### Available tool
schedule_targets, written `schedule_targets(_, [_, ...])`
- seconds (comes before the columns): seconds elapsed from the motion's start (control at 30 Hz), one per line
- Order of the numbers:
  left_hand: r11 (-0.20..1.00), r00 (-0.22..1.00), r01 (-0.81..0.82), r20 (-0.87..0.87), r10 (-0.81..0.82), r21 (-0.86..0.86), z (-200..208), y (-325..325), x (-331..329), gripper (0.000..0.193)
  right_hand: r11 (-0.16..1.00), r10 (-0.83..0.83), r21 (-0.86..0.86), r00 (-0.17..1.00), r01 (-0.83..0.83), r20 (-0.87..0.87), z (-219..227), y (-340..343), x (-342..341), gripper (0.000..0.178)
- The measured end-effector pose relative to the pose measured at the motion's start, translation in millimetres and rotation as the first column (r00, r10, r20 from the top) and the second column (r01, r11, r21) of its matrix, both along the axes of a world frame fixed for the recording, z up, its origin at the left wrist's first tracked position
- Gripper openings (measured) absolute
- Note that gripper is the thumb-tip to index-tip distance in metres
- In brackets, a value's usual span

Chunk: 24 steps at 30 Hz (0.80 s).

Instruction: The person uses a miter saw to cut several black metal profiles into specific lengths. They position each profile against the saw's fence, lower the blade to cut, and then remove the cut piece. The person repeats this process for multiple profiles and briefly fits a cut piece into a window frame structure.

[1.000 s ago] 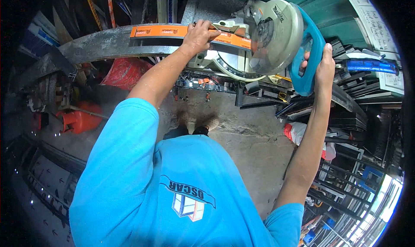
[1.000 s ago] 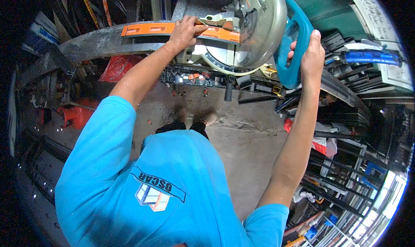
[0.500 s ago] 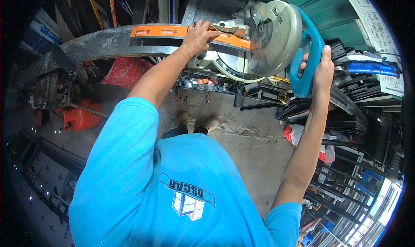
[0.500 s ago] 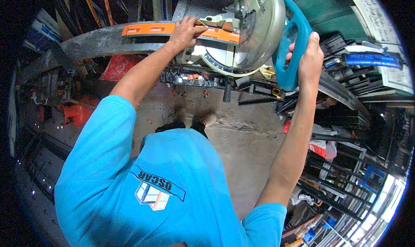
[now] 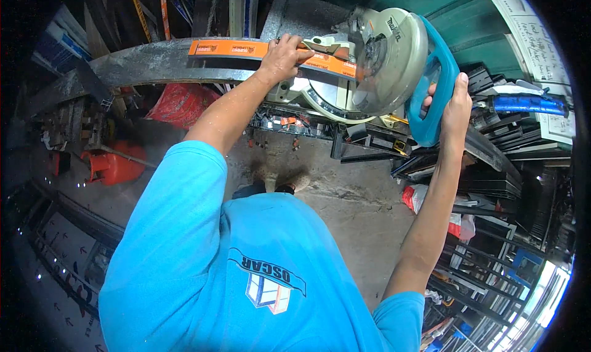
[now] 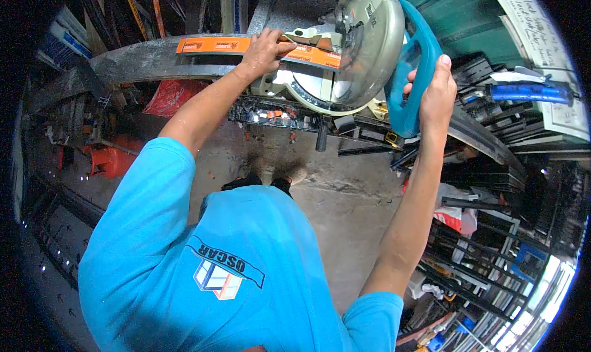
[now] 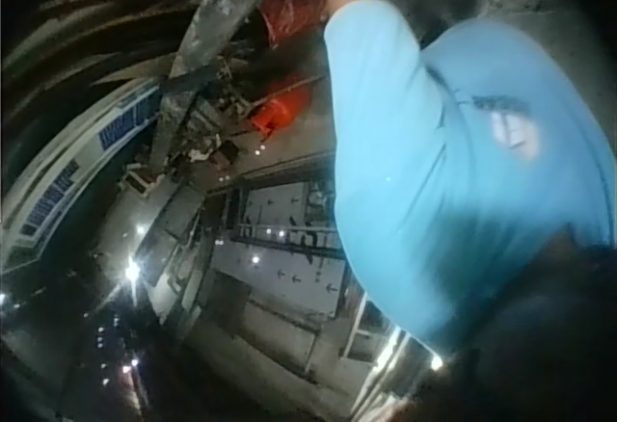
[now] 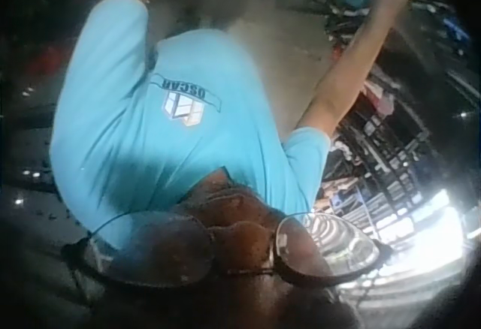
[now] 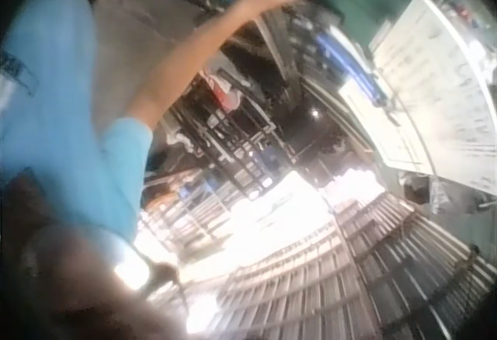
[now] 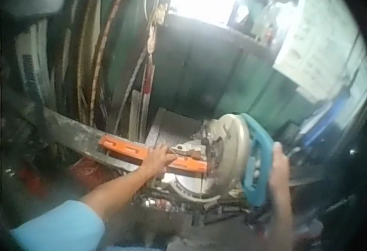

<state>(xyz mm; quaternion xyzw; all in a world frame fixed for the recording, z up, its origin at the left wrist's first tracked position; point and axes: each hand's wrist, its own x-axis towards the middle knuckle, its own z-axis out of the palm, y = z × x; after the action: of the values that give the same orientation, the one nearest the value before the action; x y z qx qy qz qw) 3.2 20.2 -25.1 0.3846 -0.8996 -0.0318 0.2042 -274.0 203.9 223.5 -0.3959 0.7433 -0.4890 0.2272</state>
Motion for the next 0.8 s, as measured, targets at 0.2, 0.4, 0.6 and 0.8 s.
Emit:
schedule_targets(0.2, [1.0, 1.0, 0.008, 0.002, -0.008, 0.015, 1.4, -1.5, 0.5, 0.063, 1.0, -0.007, -0.03, 1.0, 0.007, 0.012, -1.6, -0.7, 1.3, 0.065])
schedule_targets(0.4, [1.0, 1.0, 0.0, -0.006, 0.0, 0.022, -0.5, -1.1, -0.4, 0.066, 1.0, -0.009, -0.029, 1.0, 0.009, 0.008, -3.7, 0.3, 1.8, 0.064])
schedule_targets(0.6, [1.0, 1.0, -0.002, 0.013, 0.002, -0.003, -1.9, -1.5, 0.1, 0.066, 1.0, -0.01, -0.028, 0.999, 0.011, 0.035, -6.4, 0.7, 1.8, 0.062])
schedule_targets(0.8, [0.999, 0.999, 0.032, -0.043, -0.03, 0.035, 2.2, -0.3, 1.9, 0.06, 1.0, -0.012, -0.026, 1.0, 0.013, 0.023, -7.7, 2.4, 3.1, 0.06])
